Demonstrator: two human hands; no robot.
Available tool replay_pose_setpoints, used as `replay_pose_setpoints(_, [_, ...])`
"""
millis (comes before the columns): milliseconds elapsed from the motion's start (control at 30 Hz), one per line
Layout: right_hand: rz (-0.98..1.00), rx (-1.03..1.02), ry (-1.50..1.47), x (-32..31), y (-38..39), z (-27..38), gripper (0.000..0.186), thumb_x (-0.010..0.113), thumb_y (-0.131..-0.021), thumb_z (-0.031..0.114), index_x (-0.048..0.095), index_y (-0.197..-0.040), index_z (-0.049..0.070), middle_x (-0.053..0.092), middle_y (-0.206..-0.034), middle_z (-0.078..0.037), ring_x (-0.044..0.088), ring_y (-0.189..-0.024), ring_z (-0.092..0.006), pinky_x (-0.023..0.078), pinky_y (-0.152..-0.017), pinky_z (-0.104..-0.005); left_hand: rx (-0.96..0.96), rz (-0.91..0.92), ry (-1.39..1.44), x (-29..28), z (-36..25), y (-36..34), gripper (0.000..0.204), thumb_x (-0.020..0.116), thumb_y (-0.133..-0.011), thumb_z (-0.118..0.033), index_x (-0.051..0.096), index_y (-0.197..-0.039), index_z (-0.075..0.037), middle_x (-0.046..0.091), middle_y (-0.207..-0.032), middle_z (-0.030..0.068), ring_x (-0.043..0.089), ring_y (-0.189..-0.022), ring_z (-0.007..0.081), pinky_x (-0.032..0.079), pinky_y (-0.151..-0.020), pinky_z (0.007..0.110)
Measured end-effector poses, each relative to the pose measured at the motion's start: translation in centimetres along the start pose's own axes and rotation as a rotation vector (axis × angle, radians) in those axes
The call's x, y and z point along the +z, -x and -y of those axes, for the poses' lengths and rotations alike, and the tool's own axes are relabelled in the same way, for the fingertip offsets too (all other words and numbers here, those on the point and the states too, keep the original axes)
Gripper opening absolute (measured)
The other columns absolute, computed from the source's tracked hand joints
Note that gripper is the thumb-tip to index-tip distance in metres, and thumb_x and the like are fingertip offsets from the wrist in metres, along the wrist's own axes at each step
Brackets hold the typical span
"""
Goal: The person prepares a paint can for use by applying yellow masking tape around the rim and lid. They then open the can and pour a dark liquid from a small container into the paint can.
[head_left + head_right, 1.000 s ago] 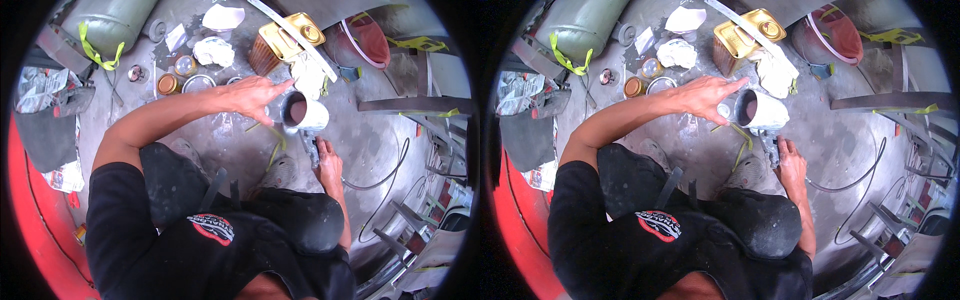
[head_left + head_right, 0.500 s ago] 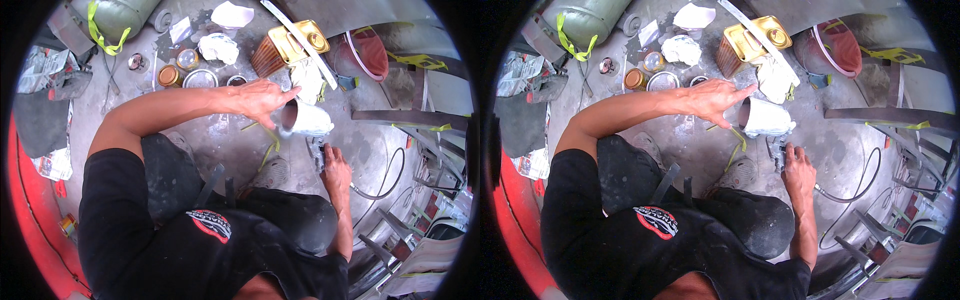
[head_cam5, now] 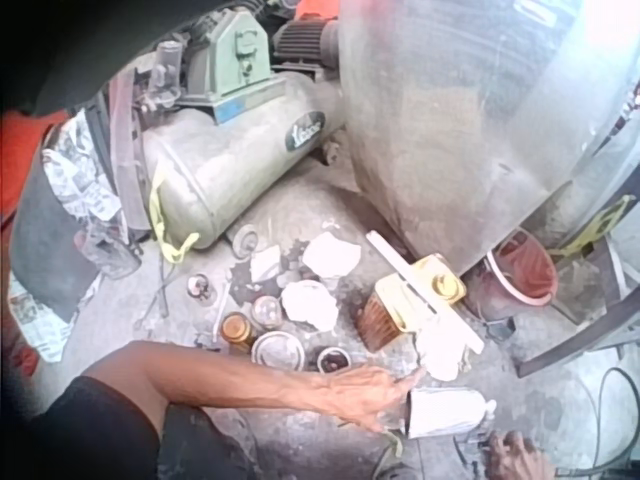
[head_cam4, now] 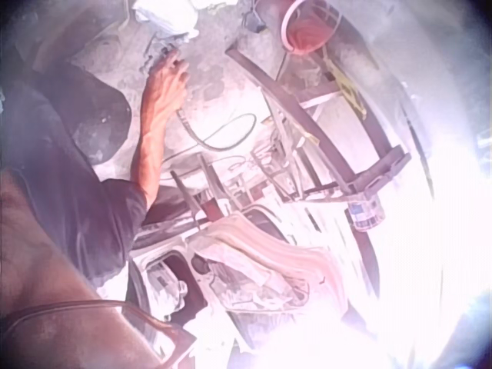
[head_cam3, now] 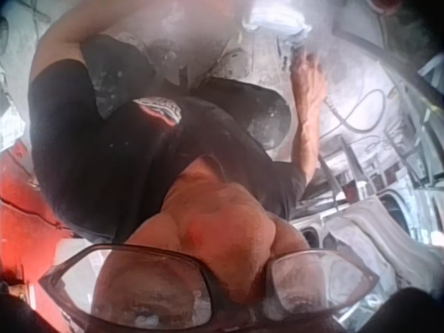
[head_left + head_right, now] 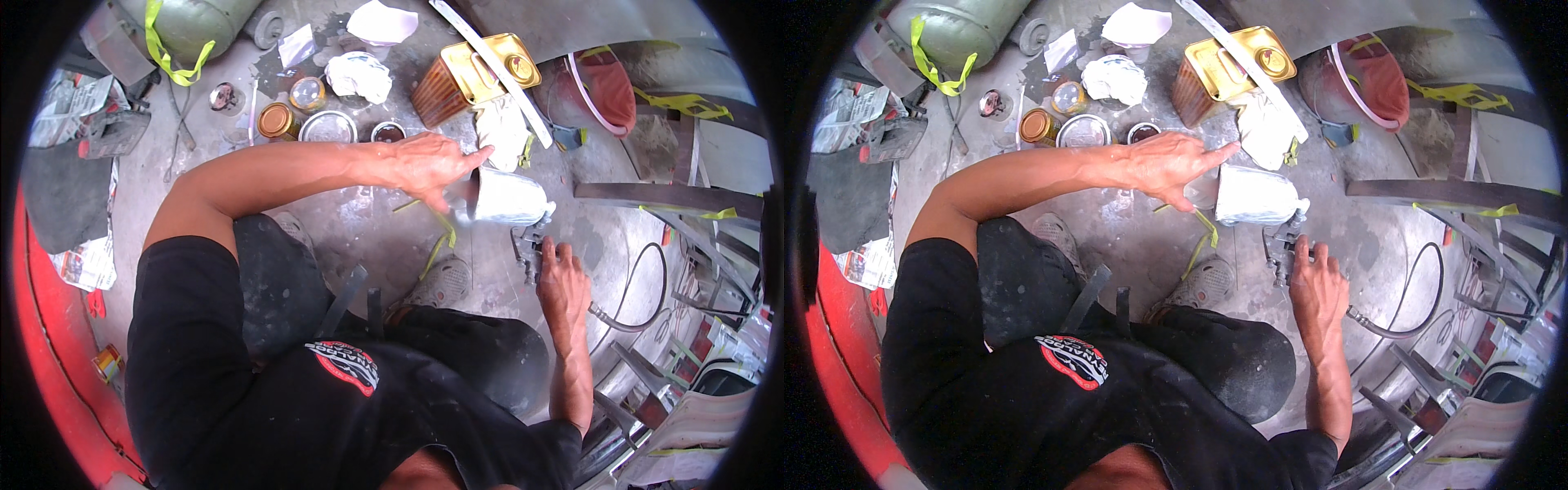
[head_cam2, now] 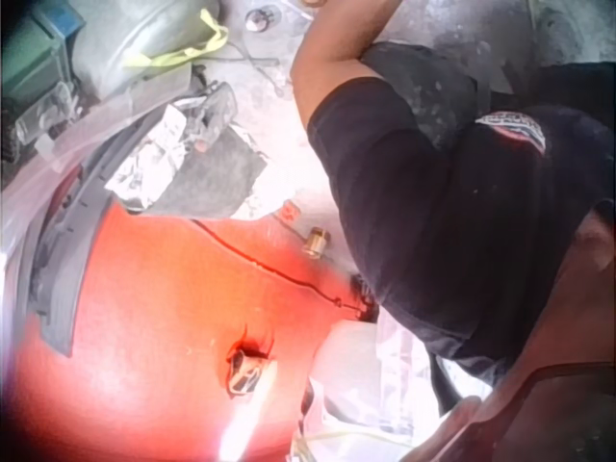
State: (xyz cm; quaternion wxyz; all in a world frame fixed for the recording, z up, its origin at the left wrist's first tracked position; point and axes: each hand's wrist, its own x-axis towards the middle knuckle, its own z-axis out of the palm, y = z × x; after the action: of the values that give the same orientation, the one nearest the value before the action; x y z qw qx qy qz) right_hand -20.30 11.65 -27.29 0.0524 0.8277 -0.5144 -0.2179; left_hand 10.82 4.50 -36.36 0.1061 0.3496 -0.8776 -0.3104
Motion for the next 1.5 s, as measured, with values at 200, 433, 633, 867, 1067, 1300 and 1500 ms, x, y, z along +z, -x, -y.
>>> replay_pose_setpoints(200, [-0.028,-0.033,0.074,-1.4,-0.1,0.0,0.036,0.06,-0.088,0.01,0.055,-0.125,0.008,0.061,-0.098,-0.012,0.068,-0.082,-0.0312,0.059,-0.063,-0.0413,-0.032,-0.021,0.084,0.5,-0.3,0.0,0.128,0.088,-0.064,-0.026,0.002,-0.154,0.005,0.057,-0.072,0.0249,0.061,-0.068,0.0424,0.05,-0.066,0.047])
replay_pose_setpoints(433, [-0.024,-0.07,0.132,-2.7,-0.7,-0.4,0.037,0.062,-0.088,0.011,0.055,-0.124,0.008,0.061,-0.099,-0.013,0.068,-0.081,-0.0314,0.058,-0.059,-0.0398,-0.034,-0.023,0.1,0.6,-0.3,0.0,0.13,0.088,-0.063,-0.025,0.0,-0.154,0.005,0.057,-0.07,0.0251,0.062,-0.067,0.0431,0.051,-0.066,0.047])
replay_pose_setpoints(633, [-0.009,-0.072,0.103,-2.7,-1.0,-0.3,0.038,0.061,-0.088,0.011,0.055,-0.125,0.009,0.061,-0.101,-0.013,0.068,-0.081,-0.0314,0.059,-0.061,-0.0401,-0.021,-0.043,0.103,0.8,0.3,-0.3,0.13,0.088,-0.063,-0.025,0.0,-0.154,0.005,0.059,-0.072,0.0266,0.062,-0.068,0.0434,0.051,-0.066,0.047])
replay_pose_setpoints(867, [0.064,-0.051,-0.074,-1.6,-1.4,-0.7,0.041,0.064,-0.086,0.012,0.057,-0.126,0.009,0.062,-0.102,-0.014,0.068,-0.083,-0.035,0.057,-0.067,-0.0456,-0.139,-0.004,0.196,1.1,0.8,-0.2,0.13,0.087,-0.064,-0.026,-0.002,-0.155,0.003,0.062,-0.082,0.0288,0.066,-0.076,0.0419,0.054,-0.074,0.045])
replay_pose_setpoints(1067, [0.035,0.007,-0.837,4.8,-0.5,-0.6,0.043,0.072,-0.086,0.023,0.064,-0.124,0.005,0.067,-0.103,-0.021,0.069,-0.089,-0.0371,0.054,-0.076,-0.0422,-0.008,-0.176,0.131,1.2,2.8,-0.4,0.097,0.086,-0.064,-0.03,0.042,-0.143,0.006,0.063,-0.114,0.0243,0.064,-0.101,0.0385,0.053,-0.088,0.041])
replay_pose_setpoints(1300, [0.281,0.45,-1.477,11.6,0.9,5.8,0.042,0.072,-0.093,0.032,0.065,-0.12,0.001,0.065,-0.088,-0.001,0.055,-0.08,-0.0114,0.047,-0.075,-0.0294,-0.162,-0.222,0.079,-2.7,4.0,0.2,0.081,0.085,-0.063,-0.033,0.057,-0.131,-0.001,0.061,-0.111,0.0181,0.064,-0.099,0.0308,0.055,-0.088,0.038])
replay_pose_setpoints(1500, [0.342,0.555,-1.51,11.8,1.1,6.9,0.041,0.072,-0.093,0.031,0.065,-0.122,0.002,0.067,-0.091,-0.004,0.058,-0.086,-0.0129,0.048,-0.08,-0.0311,-0.371,-0.272,0.101,-7.6,6.1,1.3,0.083,0.088,-0.059,-0.034,0.057,-0.129,-0.001,0.062,-0.116,0.0185,0.064,-0.106,0.0293,0.056,-0.088,0.037])
